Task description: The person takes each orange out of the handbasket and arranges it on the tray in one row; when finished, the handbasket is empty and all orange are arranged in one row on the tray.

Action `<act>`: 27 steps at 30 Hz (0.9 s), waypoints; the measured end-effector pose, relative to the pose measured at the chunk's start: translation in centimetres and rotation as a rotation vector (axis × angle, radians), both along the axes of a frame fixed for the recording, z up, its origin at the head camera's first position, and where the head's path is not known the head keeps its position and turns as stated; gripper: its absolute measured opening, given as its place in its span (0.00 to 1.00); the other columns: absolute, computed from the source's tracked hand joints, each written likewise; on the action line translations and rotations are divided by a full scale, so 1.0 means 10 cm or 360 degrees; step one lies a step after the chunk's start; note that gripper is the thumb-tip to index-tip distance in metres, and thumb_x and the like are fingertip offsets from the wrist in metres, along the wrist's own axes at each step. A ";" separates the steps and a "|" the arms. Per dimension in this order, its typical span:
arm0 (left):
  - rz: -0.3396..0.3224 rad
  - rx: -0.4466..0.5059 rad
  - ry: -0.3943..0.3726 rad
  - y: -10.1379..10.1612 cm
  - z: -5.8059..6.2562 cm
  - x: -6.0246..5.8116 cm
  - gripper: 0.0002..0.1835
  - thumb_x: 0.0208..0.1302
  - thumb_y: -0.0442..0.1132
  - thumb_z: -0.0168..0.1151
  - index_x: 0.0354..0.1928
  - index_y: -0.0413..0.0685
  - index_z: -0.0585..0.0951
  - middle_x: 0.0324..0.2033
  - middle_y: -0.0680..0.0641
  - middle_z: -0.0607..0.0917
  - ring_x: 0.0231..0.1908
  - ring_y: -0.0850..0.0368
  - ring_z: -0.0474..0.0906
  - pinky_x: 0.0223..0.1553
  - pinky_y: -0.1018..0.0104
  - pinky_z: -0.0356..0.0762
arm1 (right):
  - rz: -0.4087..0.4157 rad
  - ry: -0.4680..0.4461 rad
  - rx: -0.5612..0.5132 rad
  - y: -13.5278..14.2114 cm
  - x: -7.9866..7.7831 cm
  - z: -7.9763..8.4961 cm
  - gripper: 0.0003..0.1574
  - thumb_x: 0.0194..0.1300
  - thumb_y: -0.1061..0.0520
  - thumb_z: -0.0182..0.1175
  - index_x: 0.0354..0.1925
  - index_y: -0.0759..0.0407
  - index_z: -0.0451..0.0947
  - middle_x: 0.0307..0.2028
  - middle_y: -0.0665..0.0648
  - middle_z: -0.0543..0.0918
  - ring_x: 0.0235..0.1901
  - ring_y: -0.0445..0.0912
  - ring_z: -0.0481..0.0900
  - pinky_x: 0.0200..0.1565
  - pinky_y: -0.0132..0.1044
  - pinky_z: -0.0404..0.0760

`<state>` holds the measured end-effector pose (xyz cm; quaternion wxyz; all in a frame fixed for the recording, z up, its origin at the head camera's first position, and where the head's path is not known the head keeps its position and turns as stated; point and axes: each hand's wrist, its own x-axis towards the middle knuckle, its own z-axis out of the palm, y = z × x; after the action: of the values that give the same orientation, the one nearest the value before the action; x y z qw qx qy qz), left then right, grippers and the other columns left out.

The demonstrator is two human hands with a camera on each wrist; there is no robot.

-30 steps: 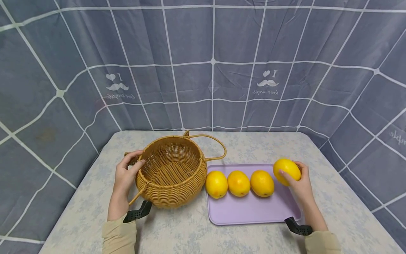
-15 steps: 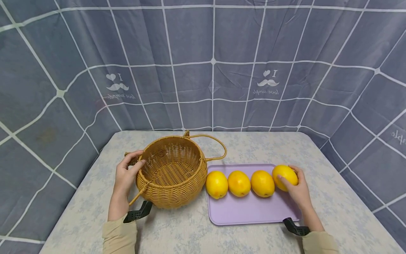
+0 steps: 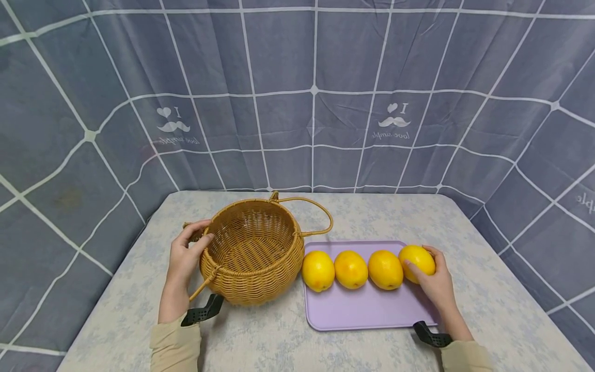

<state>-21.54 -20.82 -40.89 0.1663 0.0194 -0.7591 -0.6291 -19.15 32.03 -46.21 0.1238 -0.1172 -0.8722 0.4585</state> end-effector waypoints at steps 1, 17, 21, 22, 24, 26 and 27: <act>0.0001 -0.0002 0.0000 0.00 0.00 0.00 0.19 0.65 0.38 0.58 0.57 0.43 0.76 0.52 0.51 0.73 0.50 0.61 0.65 0.51 0.62 0.62 | -0.0001 0.0002 0.0005 0.00 0.00 -0.01 0.45 0.61 0.45 0.62 0.68 0.56 0.54 0.63 0.69 0.61 0.57 0.64 0.63 0.55 0.61 0.62; -0.0016 0.0003 0.0021 0.01 0.00 -0.01 0.19 0.65 0.37 0.58 0.57 0.42 0.76 0.51 0.52 0.73 0.50 0.60 0.65 0.50 0.62 0.62 | 0.0053 -0.0028 0.0119 0.02 0.00 -0.07 0.48 0.60 0.41 0.61 0.69 0.58 0.51 0.63 0.70 0.61 0.55 0.65 0.64 0.53 0.61 0.64; -0.0011 0.0003 0.0012 0.00 0.00 -0.01 0.19 0.65 0.38 0.58 0.57 0.42 0.76 0.51 0.51 0.73 0.50 0.60 0.65 0.50 0.62 0.62 | 0.0081 -0.0021 0.0138 0.03 0.00 -0.07 0.49 0.61 0.40 0.60 0.70 0.58 0.50 0.62 0.70 0.61 0.54 0.64 0.65 0.51 0.61 0.65; -0.0010 0.0004 0.0008 0.00 0.00 -0.01 0.19 0.65 0.38 0.58 0.57 0.42 0.76 0.51 0.51 0.73 0.50 0.60 0.65 0.50 0.62 0.62 | 0.0087 -0.0017 0.0139 0.03 -0.01 -0.07 0.49 0.62 0.39 0.59 0.70 0.59 0.50 0.62 0.70 0.61 0.53 0.64 0.65 0.51 0.61 0.65; -0.0007 0.0004 0.0000 0.00 0.00 0.00 0.19 0.65 0.38 0.58 0.58 0.42 0.76 0.51 0.51 0.73 0.50 0.60 0.65 0.51 0.61 0.62 | 0.0095 -0.0001 0.0146 0.02 -0.01 -0.08 0.49 0.62 0.40 0.59 0.70 0.59 0.50 0.61 0.70 0.61 0.53 0.64 0.66 0.50 0.60 0.66; -0.0007 0.0007 -0.0010 0.00 0.00 0.00 0.19 0.65 0.38 0.58 0.58 0.43 0.76 0.52 0.50 0.73 0.51 0.60 0.64 0.51 0.60 0.61 | 0.0095 0.0013 0.0148 0.02 -0.01 -0.08 0.49 0.62 0.40 0.59 0.70 0.60 0.50 0.61 0.70 0.61 0.53 0.63 0.65 0.51 0.59 0.66; -0.0008 0.0009 -0.0014 0.00 0.00 0.00 0.19 0.65 0.38 0.58 0.58 0.43 0.75 0.52 0.50 0.73 0.51 0.61 0.64 0.51 0.60 0.61 | 0.0094 0.0016 0.0149 0.02 -0.01 -0.08 0.49 0.62 0.40 0.59 0.70 0.61 0.50 0.61 0.70 0.61 0.53 0.63 0.65 0.51 0.59 0.65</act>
<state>-21.57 -20.80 -40.86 0.1613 0.0206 -0.7581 -0.6315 -19.28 32.23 -47.01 0.1201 -0.0832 -0.8951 0.4213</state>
